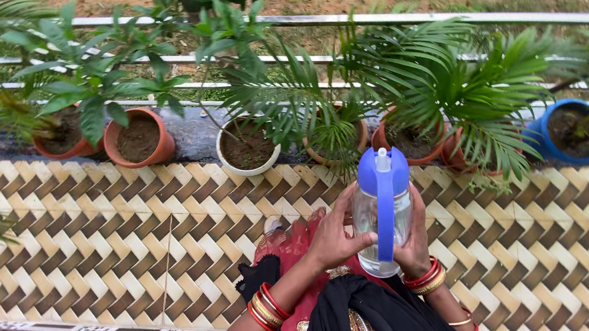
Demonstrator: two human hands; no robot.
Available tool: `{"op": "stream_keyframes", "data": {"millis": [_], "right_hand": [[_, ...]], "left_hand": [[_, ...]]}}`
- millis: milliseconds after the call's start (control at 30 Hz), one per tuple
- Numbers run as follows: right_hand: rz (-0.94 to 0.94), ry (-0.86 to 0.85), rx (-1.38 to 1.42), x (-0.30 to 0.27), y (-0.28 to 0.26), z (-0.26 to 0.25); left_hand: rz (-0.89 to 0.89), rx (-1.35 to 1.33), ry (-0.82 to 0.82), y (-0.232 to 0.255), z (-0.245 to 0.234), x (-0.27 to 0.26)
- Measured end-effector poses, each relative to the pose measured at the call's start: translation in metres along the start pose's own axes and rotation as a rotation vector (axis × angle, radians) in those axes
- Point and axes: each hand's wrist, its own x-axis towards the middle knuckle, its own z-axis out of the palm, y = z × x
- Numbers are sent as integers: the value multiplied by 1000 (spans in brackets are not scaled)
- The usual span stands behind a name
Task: The person waters several potted plants arranged on a balcony using a blue and white water bottle.
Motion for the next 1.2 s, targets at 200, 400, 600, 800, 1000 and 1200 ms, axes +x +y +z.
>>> {"op": "stream_keyframes", "data": {"millis": [200, 400, 600, 800, 1000, 1200], "right_hand": [[-90, -74, -108, -2, 1, 42], [-130, -120, -34, 11, -26, 133], [-239, -94, -5, 24, -47, 257], [25, -76, 12, 10, -60, 324], [195, -57, -85, 0, -59, 343], [267, -43, -52, -1, -49, 352]], "left_hand": [[15, 2, 71, 18, -46, -37], [250, 124, 116, 16, -127, -82], [371, 222, 28, 18, -236, -125], [203, 34, -46, 30, -291, -157], [124, -133, -83, 8, -306, -168], [104, 153, -110, -13, -321, -167]]}}
